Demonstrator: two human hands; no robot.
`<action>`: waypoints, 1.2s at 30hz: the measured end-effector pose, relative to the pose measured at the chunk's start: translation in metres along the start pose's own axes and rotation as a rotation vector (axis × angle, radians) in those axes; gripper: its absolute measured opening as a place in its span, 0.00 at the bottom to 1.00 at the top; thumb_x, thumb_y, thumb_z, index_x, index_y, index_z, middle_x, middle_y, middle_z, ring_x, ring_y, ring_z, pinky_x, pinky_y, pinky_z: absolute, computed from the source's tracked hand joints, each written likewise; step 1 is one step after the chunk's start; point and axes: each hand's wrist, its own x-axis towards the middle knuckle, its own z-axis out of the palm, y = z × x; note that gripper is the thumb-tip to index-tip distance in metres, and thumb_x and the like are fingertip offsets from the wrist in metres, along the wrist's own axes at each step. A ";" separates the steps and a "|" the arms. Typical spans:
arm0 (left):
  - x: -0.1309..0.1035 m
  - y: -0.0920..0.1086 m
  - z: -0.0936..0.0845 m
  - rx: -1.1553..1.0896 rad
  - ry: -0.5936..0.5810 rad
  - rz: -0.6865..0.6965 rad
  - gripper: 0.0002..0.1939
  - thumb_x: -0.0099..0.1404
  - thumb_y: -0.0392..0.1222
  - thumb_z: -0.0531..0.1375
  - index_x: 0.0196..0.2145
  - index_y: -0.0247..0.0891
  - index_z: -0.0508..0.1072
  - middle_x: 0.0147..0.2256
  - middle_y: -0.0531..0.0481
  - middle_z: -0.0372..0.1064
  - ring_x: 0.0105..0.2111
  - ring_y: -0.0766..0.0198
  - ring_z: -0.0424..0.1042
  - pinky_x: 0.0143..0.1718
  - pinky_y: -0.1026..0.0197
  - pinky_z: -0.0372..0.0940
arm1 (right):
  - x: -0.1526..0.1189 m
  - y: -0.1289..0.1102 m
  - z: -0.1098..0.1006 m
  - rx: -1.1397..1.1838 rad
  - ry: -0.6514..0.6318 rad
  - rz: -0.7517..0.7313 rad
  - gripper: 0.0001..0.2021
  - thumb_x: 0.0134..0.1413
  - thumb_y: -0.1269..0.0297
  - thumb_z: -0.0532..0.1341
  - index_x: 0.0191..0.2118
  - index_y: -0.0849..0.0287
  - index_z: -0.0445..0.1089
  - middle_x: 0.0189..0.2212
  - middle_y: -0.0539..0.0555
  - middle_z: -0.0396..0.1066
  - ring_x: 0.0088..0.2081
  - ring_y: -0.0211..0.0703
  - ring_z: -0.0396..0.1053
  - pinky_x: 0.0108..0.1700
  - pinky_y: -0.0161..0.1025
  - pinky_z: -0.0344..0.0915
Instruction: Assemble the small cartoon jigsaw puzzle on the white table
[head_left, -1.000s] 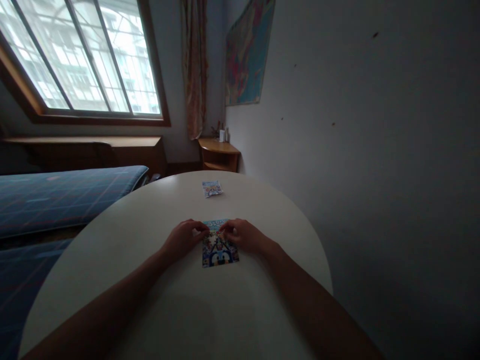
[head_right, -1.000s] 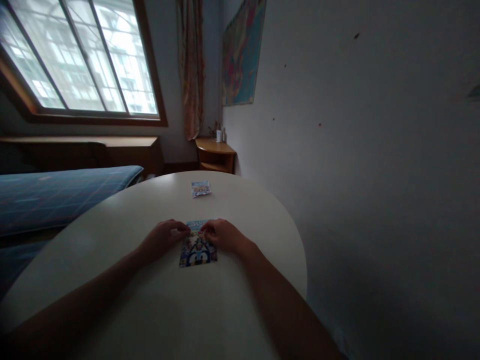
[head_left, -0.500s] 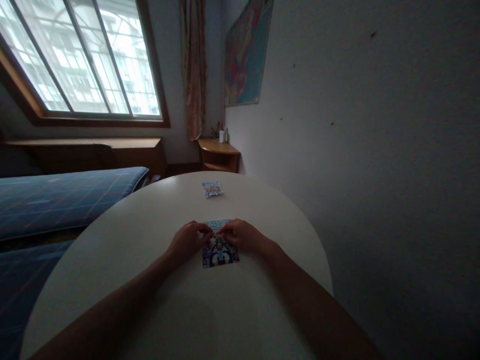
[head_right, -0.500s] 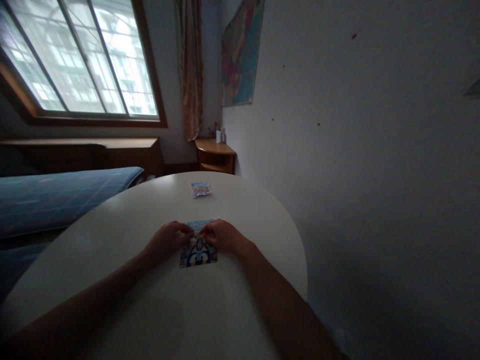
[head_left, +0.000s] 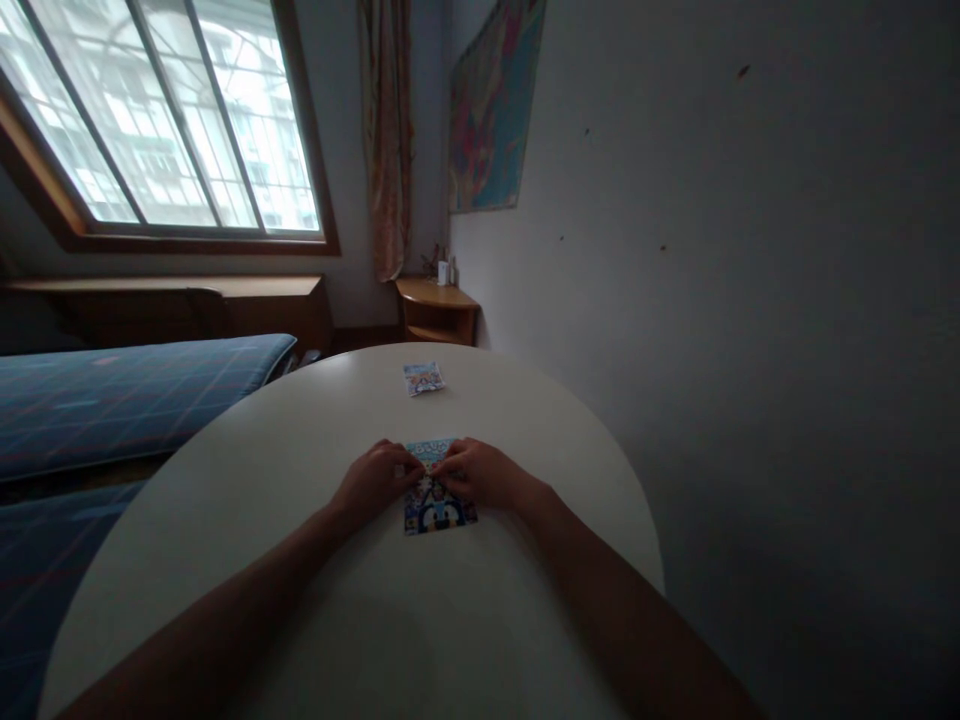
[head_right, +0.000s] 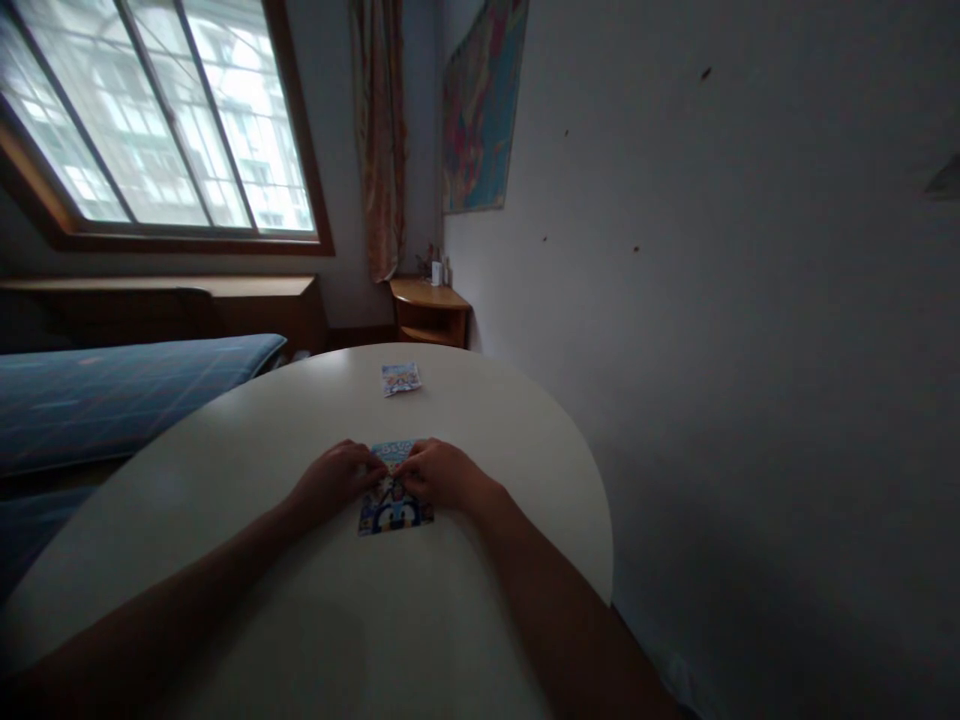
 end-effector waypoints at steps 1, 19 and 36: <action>0.000 -0.002 0.001 0.000 0.003 0.003 0.09 0.63 0.45 0.59 0.31 0.45 0.80 0.32 0.50 0.76 0.38 0.56 0.70 0.43 0.56 0.65 | 0.000 0.000 0.000 -0.005 -0.001 0.000 0.13 0.55 0.68 0.61 0.46 0.54 0.78 0.39 0.56 0.74 0.40 0.43 0.70 0.45 0.38 0.64; -0.004 -0.023 0.006 0.034 0.056 0.007 0.23 0.63 0.55 0.58 0.50 0.39 0.71 0.53 0.42 0.68 0.54 0.50 0.65 0.58 0.47 0.59 | -0.030 0.059 -0.038 0.111 0.116 0.502 0.09 0.52 0.65 0.64 0.38 0.61 0.77 0.33 0.56 0.76 0.32 0.40 0.69 0.36 0.36 0.62; -0.003 -0.021 0.005 0.069 0.033 -0.013 0.23 0.63 0.56 0.58 0.50 0.39 0.70 0.53 0.42 0.68 0.55 0.49 0.64 0.58 0.47 0.58 | -0.022 0.053 -0.027 0.082 0.061 0.509 0.14 0.44 0.59 0.69 0.37 0.61 0.79 0.36 0.58 0.74 0.34 0.43 0.70 0.37 0.37 0.63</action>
